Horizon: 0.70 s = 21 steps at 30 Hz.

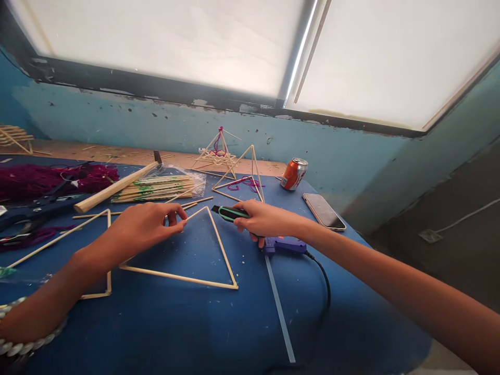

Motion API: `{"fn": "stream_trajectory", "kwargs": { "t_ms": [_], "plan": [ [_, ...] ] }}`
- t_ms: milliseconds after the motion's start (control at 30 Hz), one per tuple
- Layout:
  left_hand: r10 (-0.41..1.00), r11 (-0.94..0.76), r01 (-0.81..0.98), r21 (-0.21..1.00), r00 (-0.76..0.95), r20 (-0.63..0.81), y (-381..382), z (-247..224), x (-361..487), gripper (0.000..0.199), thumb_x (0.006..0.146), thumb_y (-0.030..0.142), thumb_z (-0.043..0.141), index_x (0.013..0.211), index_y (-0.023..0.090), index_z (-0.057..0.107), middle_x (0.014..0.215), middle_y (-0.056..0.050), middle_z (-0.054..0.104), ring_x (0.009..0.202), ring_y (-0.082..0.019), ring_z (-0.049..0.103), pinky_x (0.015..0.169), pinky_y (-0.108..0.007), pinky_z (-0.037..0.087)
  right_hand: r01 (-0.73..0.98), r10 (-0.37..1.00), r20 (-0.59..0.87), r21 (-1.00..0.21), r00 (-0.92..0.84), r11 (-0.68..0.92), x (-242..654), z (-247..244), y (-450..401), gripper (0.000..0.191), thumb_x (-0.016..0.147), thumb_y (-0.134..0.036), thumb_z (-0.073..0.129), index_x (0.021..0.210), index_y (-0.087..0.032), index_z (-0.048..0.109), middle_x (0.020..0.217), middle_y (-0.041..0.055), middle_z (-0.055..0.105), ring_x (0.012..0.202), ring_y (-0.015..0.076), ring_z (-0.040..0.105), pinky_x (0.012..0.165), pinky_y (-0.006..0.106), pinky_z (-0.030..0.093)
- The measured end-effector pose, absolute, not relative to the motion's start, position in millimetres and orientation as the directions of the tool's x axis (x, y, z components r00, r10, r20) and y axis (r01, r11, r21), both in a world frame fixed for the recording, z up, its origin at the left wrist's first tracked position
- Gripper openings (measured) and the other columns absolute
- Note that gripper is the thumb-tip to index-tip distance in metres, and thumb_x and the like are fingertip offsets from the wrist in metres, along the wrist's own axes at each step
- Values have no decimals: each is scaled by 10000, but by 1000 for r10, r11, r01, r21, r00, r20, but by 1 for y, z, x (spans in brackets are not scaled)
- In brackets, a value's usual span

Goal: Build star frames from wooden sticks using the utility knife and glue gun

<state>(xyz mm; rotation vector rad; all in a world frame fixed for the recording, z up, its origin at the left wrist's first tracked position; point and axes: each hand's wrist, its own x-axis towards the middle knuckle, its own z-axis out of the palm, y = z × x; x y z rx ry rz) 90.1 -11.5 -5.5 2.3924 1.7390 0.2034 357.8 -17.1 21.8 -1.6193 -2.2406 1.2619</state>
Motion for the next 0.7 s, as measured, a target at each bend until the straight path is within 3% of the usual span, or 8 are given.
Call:
{"fn": "stream_trajectory", "kwargs": {
  "t_ms": [100, 333, 533, 700],
  "plan": [
    [954, -297, 928, 223, 300, 23, -11, -7, 90, 288, 859, 454, 530, 1002, 308, 734, 888, 13, 750, 724, -188, 659, 595, -274, 333, 754, 800, -419, -655, -429, 62, 360, 28, -27, 397, 926, -372, 583, 1277, -186, 578, 691, -16, 567, 541, 120, 567, 484, 216, 509],
    [948, -318, 905, 283, 307, 84, -10, -7, 85, 340, 833, 461, 551, 1050, 275, 735, 922, -3, 746, 784, -190, 662, 659, -262, 400, 733, 893, -307, -679, -329, 36, 380, 24, -46, 546, 914, -424, 611, 1414, -234, 498, 835, 21, 668, 542, 122, 581, 471, 228, 494],
    [931, -351, 873, 338, 365, 25, 3, -12, 78, 390, 821, 524, 557, 1053, 278, 751, 921, -9, 753, 786, -200, 668, 626, -266, 398, 711, 889, -323, -703, -324, 4, 394, 23, -71, 539, 921, -502, 588, 1380, -225, 536, 881, 34, 705, 521, 100, 550, 469, 222, 462],
    [923, -359, 875, 325, 385, -16, 8, -14, 78, 410, 814, 580, 558, 1021, 295, 769, 898, -2, 761, 802, -213, 679, 625, -266, 400, 741, 900, -278, -668, -335, 69, 399, 21, -70, 514, 937, -525, 546, 1334, -199, 570, 882, 42, 725, 552, 110, 556, 503, 234, 447]
  ]
}}
